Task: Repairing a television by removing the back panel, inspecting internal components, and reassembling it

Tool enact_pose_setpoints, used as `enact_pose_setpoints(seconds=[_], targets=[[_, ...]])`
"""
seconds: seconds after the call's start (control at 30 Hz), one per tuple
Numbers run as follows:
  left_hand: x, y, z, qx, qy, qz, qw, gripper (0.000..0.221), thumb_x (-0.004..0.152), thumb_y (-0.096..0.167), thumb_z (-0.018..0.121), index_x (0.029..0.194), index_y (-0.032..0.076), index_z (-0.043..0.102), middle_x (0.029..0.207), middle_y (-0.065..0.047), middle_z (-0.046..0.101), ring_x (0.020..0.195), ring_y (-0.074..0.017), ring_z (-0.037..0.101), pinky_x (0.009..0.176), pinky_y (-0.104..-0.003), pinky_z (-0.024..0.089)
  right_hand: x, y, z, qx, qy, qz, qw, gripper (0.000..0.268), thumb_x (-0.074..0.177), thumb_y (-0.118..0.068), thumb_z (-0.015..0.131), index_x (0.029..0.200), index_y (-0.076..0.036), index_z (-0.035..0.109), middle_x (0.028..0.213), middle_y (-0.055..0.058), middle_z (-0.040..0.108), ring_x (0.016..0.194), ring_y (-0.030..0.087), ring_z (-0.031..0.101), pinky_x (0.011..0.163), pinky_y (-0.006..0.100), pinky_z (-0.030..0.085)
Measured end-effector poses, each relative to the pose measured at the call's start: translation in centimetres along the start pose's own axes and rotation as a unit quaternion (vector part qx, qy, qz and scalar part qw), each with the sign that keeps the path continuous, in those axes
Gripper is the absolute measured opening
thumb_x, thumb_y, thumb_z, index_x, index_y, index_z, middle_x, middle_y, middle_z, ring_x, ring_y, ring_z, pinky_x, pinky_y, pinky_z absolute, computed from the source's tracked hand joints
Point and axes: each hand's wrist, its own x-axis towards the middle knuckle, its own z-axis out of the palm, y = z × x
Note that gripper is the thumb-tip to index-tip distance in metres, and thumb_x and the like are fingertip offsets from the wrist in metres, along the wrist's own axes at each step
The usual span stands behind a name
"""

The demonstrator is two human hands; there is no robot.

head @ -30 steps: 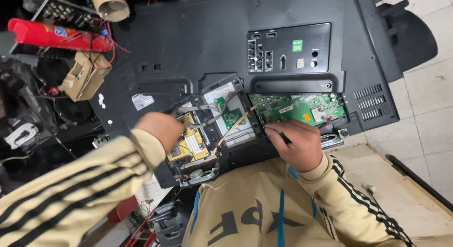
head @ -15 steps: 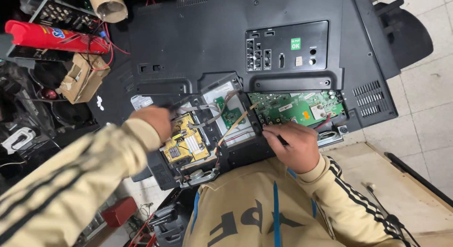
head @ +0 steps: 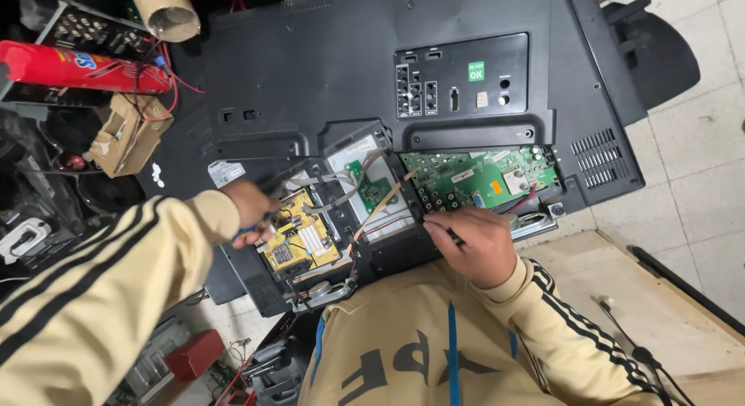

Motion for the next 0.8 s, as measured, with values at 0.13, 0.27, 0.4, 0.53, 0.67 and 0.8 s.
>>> enact_pose_setpoints(seconds=[0.13,0.27,0.4,0.53,0.67,0.8], targets=[[-3.9,-0.4,4.8,0.512,0.279,0.206,0.786,0.030,0.098,0.023,0.062,0.083,0.014,0.086,0.080,-0.011,0.083,0.084,-0.0321,0.085,0.066,-0.047,0.066,-0.3,-0.1,0.7,-0.014,0.008,0.001,1.000,0.009,0.097,-0.017,0.083,0.103,-0.013,0.088,0.086,0.005,0.084,0.073,0.032,0.078,0.065,0.043,0.063],[-4.8,-1.0,6.3,0.568,0.430,0.337,0.615,0.020,0.074,0.013,0.075,0.055,0.019,0.074,0.052,-0.003,0.069,0.050,-0.0242,0.070,0.051,-0.038,0.056,-1.3,-0.3,2.0,0.001,-0.006,-0.014,1.000,0.010,0.099,-0.020,0.079,0.098,-0.013,0.086,0.083,0.006,0.083,0.071,0.032,0.078,0.063,0.044,0.063],[-7.9,0.6,5.2,0.465,0.479,0.333,0.665,0.039,0.091,-0.002,0.068,0.055,0.012,0.070,0.048,-0.010,0.064,0.045,-0.0290,0.066,0.044,-0.044,0.053,-0.9,-2.4,2.0,0.030,-0.039,-0.016,0.999,0.015,0.101,-0.021,0.075,0.097,-0.013,0.086,0.079,0.008,0.081,0.068,0.032,0.078,0.060,0.044,0.064],[-4.8,-2.1,1.5,0.459,0.367,0.183,0.788,0.027,0.083,0.042,0.078,0.093,0.020,0.089,0.087,-0.009,0.085,0.090,-0.0329,0.085,0.073,-0.047,0.067,-1.2,-2.2,2.2,0.001,-0.081,-0.032,0.996,0.015,0.102,-0.027,0.075,0.101,-0.016,0.086,0.082,0.002,0.082,0.073,0.025,0.080,0.062,0.039,0.065],[-13.7,-4.5,1.2,0.255,0.387,0.278,0.841,0.041,0.078,0.039,0.085,0.115,0.022,0.084,0.099,-0.010,0.087,0.102,-0.0387,0.083,0.089,-0.052,0.065,0.7,-3.7,2.7,0.021,-0.128,-0.004,0.992,0.013,0.102,-0.021,0.077,0.106,-0.014,0.086,0.083,0.006,0.083,0.074,0.028,0.080,0.065,0.042,0.066],[-16.1,-13.6,3.5,-0.065,0.449,0.344,0.822,0.034,0.081,0.025,0.092,0.113,0.022,0.079,0.115,0.006,0.080,0.096,-0.0151,0.072,0.087,-0.030,0.049,5.1,-5.4,4.8,-0.004,-0.226,-0.033,0.973,0.032,0.111,-0.033,0.063,0.114,-0.009,0.084,0.097,0.010,0.087,0.076,0.027,0.083,0.066,0.042,0.069]])
